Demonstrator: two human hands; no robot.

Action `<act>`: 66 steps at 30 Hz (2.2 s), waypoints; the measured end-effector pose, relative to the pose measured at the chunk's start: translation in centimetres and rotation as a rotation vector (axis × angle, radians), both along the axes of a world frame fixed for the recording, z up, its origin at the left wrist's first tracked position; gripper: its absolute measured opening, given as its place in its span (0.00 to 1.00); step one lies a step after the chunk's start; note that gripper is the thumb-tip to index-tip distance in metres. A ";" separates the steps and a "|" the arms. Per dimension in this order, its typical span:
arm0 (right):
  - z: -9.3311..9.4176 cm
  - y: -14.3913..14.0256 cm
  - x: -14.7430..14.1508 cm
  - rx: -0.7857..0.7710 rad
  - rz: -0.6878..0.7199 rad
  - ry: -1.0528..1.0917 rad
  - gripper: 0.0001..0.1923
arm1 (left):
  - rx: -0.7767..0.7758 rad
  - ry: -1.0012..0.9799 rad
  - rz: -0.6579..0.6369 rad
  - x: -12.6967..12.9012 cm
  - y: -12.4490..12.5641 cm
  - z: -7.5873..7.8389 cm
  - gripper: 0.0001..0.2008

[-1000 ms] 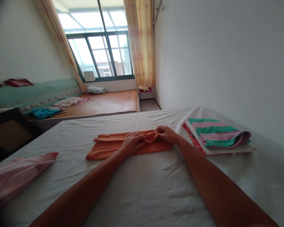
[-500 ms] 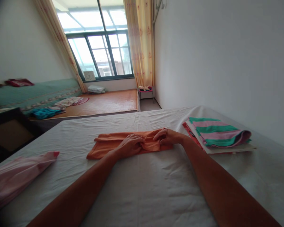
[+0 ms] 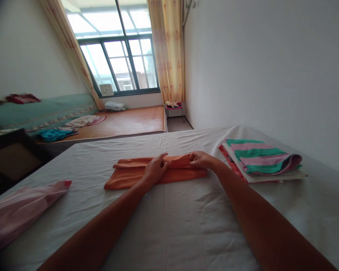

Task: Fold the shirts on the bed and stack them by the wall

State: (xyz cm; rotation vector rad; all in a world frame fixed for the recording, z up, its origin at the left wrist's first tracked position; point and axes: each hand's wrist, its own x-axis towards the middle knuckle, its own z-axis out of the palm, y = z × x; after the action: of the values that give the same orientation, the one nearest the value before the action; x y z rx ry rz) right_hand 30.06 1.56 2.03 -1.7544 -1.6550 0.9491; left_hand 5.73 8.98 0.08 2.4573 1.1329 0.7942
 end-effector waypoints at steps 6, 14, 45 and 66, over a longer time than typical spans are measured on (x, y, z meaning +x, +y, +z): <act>1.7 -0.3 -2.2 0.362 -0.102 -0.536 0.05 | 0.305 0.003 -0.191 -0.5 -1.2 0.9 0.14; 0.0 0.0 -3.5 0.356 0.139 -0.455 0.06 | 0.322 0.216 -0.252 -0.3 -2.1 0.6 0.12; -2.7 1.3 0.5 0.356 -0.518 -0.330 0.11 | 0.212 0.372 -0.231 -0.7 -1.3 -0.9 0.24; -3.5 0.3 -7.8 0.433 0.184 -0.674 0.27 | 0.096 0.387 -0.088 -2.6 0.9 0.6 0.21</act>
State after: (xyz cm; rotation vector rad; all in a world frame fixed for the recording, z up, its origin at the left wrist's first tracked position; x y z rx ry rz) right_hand 22.27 1.86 -1.50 -1.7228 -2.2505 0.0138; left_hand 3.11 9.92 0.71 2.8009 1.1206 0.3625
